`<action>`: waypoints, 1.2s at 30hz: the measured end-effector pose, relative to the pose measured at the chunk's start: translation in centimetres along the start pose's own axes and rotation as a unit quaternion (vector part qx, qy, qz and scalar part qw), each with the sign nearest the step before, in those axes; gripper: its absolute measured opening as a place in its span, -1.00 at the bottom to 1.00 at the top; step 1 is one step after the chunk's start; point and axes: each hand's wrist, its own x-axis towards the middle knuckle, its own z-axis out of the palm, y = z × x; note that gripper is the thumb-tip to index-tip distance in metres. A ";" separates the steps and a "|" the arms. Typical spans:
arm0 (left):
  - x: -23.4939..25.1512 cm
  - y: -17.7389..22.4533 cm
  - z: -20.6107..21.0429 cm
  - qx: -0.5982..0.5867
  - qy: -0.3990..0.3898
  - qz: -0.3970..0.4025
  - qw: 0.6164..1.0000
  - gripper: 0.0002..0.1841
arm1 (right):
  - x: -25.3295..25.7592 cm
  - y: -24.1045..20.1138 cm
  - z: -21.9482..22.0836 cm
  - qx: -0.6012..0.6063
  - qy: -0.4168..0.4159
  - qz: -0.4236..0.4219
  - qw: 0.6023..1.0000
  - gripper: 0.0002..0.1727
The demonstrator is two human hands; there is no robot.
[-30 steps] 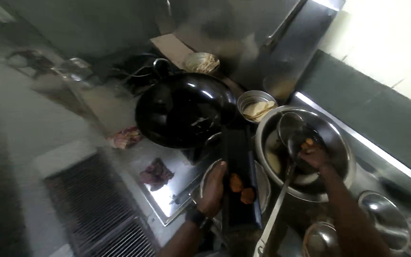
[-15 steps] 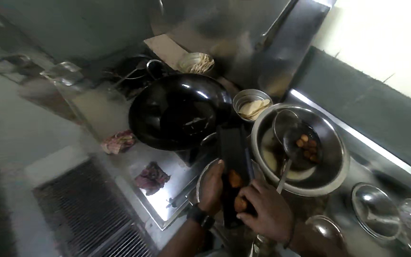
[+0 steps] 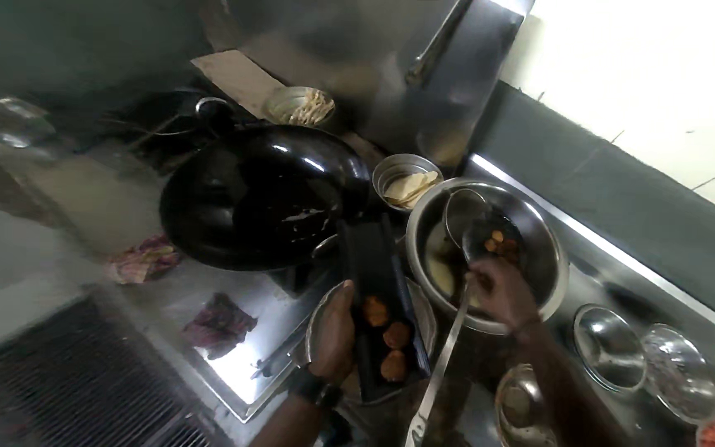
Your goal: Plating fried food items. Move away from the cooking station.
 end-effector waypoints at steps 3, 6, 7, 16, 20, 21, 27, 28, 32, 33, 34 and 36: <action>-0.6 0.7 0.3 0.002 -0.004 -0.002 1.000 -0.39 | 6.6 9.6 0.7 -0.122 -0.062 0.202 0.970 -0.51; -0.9 1.2 0.2 0.003 -0.002 0.004 1.000 -0.42 | 9.4 16.0 2.5 -0.130 -0.117 0.261 0.949 -0.35; -0.9 1.1 0.1 0.009 0.001 0.006 1.000 -0.43 | 9.7 16.7 2.9 -0.119 -0.123 0.266 0.949 -0.24; -0.6 0.4 -1.0 0.038 0.025 0.005 0.999 -0.40 | 8.9 14.6 1.8 -0.088 -0.095 0.218 0.967 -0.37; -1.0 0.7 -0.8 0.039 0.028 -0.004 0.999 -0.39 | 3.9 5.1 -1.0 0.104 -0.068 0.059 0.990 -0.47; -1.0 0.7 -0.8 0.038 0.027 -0.008 0.999 -0.38 | 2.1 2.1 -1.4 0.143 -0.080 0.006 0.986 -0.46; -0.9 0.5 -0.3 0.044 0.019 0.001 0.999 -0.37 | -4.4 -8.9 1.7 0.365 -0.190 -0.211 0.887 -0.47; -0.8 0.3 -0.4 0.041 0.018 0.003 0.999 -0.37 | -4.7 -9.5 2.4 0.374 -0.198 -0.218 0.880 -0.45; -0.9 0.5 -0.8 0.046 0.011 0.005 0.999 -0.35 | -5.4 -10.4 4.6 0.387 -0.158 -0.243 0.875 -0.45; -1.0 0.7 -0.8 0.048 0.013 0.003 0.999 -0.34 | -5.6 -10.5 5.0 0.379 -0.135 -0.246 0.882 -0.46; -1.1 0.7 -0.8 0.044 0.015 0.002 0.999 -0.34 | -5.8 -10.6 5.3 0.358 -0.106 -0.251 0.893 -0.46; -1.1 0.8 -0.8 0.027 0.012 0.009 1.000 -0.36 | -6.4 -10.9 6.0 0.294 -0.042 -0.263 0.918 -0.45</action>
